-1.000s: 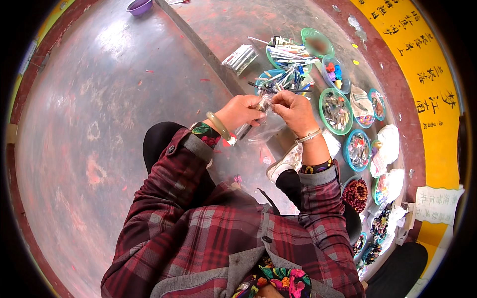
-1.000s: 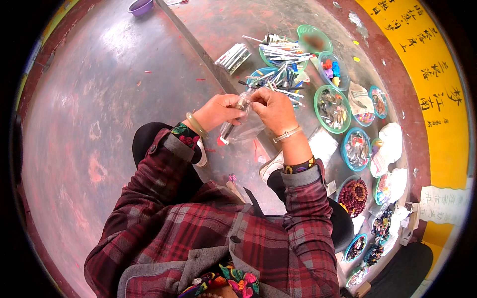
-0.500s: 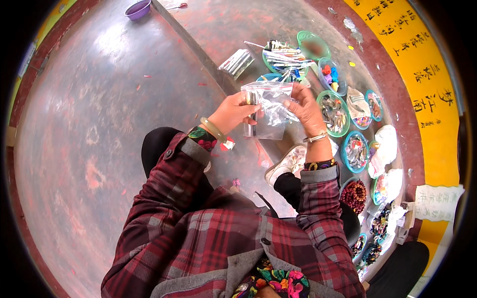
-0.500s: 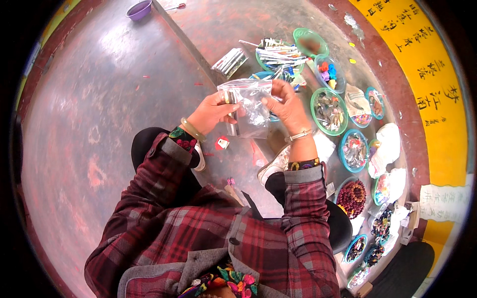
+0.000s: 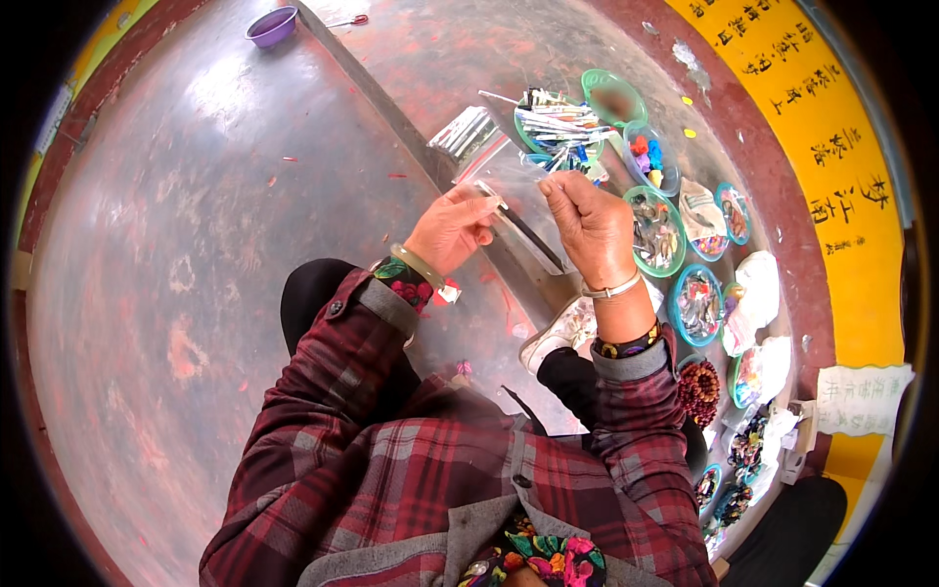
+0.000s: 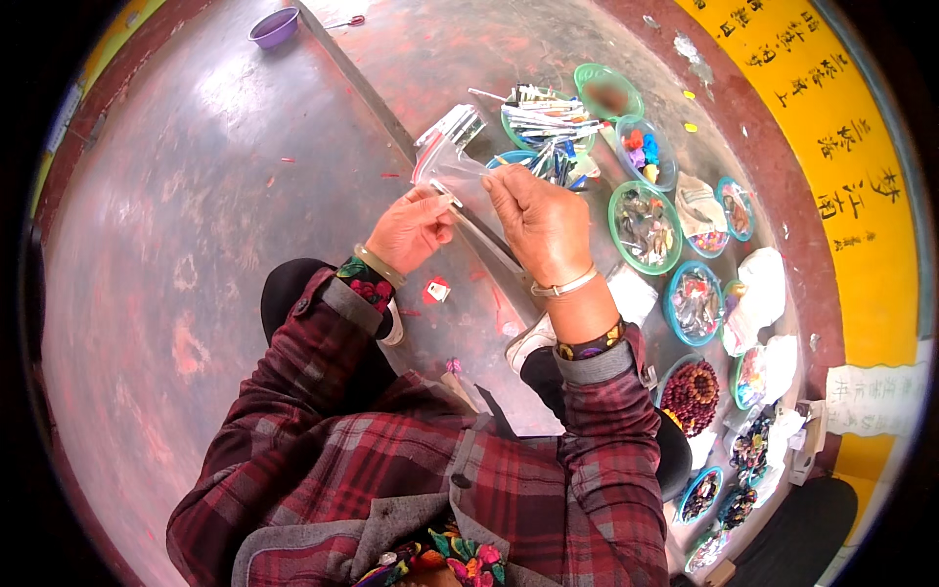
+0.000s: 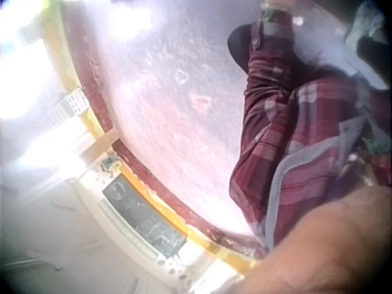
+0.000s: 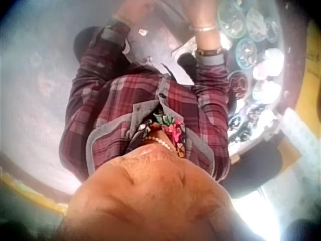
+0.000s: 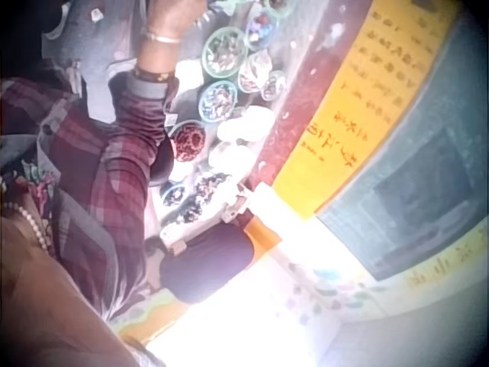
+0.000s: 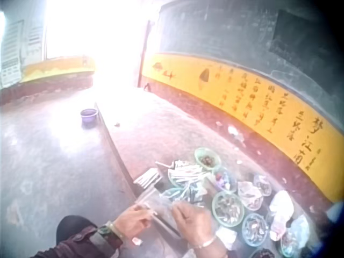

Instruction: The person sits on the floor and sorts pens from a clear plastic bag into a green plastic bowl. They repeatedly pick up pens, inspect them, and place them into the bowl, occasionally adjusting the bag and the pile of pens.

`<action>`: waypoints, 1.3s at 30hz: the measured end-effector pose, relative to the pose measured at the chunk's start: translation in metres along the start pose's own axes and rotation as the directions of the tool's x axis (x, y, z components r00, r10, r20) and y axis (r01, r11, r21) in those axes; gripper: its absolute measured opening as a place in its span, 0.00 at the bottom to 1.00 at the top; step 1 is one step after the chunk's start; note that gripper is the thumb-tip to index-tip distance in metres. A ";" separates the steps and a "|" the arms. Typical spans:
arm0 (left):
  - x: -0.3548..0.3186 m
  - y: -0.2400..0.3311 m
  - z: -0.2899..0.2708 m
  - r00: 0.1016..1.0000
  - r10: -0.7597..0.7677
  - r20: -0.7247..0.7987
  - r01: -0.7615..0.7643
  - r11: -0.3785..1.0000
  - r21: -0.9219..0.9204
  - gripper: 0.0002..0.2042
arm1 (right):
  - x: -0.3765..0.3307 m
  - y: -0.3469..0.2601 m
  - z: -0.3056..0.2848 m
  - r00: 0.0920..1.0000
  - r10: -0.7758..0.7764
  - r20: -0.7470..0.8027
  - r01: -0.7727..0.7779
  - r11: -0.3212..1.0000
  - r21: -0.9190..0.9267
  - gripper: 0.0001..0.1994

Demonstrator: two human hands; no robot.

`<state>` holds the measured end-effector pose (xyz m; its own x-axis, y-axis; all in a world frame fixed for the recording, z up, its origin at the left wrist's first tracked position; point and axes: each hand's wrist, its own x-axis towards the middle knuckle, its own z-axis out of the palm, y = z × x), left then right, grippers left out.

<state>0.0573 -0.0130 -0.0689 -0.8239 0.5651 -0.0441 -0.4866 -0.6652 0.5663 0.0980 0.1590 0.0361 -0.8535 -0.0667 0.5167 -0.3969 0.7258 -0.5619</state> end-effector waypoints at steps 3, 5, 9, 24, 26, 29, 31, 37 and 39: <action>-0.001 0.000 0.011 0.998 -0.065 -0.011 0.063 0.992 -0.107 0.03 | 0.002 -0.001 -0.002 1.000 -0.003 0.003 0.003 1.000 -0.004 0.05; -0.002 -0.003 0.011 0.994 -0.109 -0.017 0.105 0.983 -0.147 0.02 | 0.000 0.001 -0.001 1.000 -0.003 0.001 0.003 1.000 0.009 0.05; 0.001 -0.010 0.005 0.998 -0.066 0.014 0.067 0.986 -0.153 0.03 | 0.003 0.013 0.005 0.998 0.057 -0.029 -0.053 0.991 0.121 0.06; -0.002 0.024 0.013 0.943 0.316 -0.105 -0.242 0.866 0.438 0.06 | -0.005 0.097 0.008 0.850 0.506 0.148 -0.506 0.704 0.499 0.12; -0.002 0.026 0.009 0.936 0.334 -0.114 -0.212 0.790 0.575 0.06 | -0.022 0.148 0.024 0.770 0.627 0.116 -0.631 0.724 0.280 0.12; 0.003 0.022 0.007 0.941 0.302 -0.154 -0.126 0.733 0.669 0.06 | -0.076 0.228 0.058 0.713 0.656 0.248 -0.639 0.753 -0.153 0.14; 0.003 0.020 0.008 0.945 0.281 -0.168 -0.096 0.729 0.678 0.06 | -0.092 0.245 0.078 0.715 0.651 0.256 -0.582 0.757 -0.298 0.15; 0.005 0.013 0.008 0.977 0.164 -0.133 -0.056 0.809 0.585 0.07 | -0.078 0.214 0.113 0.615 0.775 0.148 -0.606 0.584 -0.540 0.14; 0.006 0.011 0.005 0.985 0.123 -0.118 -0.044 0.850 0.525 0.08 | -0.077 0.218 0.116 0.610 0.782 0.129 -0.613 0.568 -0.549 0.13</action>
<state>0.0481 -0.0142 -0.0587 -0.9060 0.4175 -0.0704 -0.2252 -0.3342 0.9152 0.0378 0.2422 -0.2010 -0.8744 0.4387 -0.2072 0.4827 0.8295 -0.2810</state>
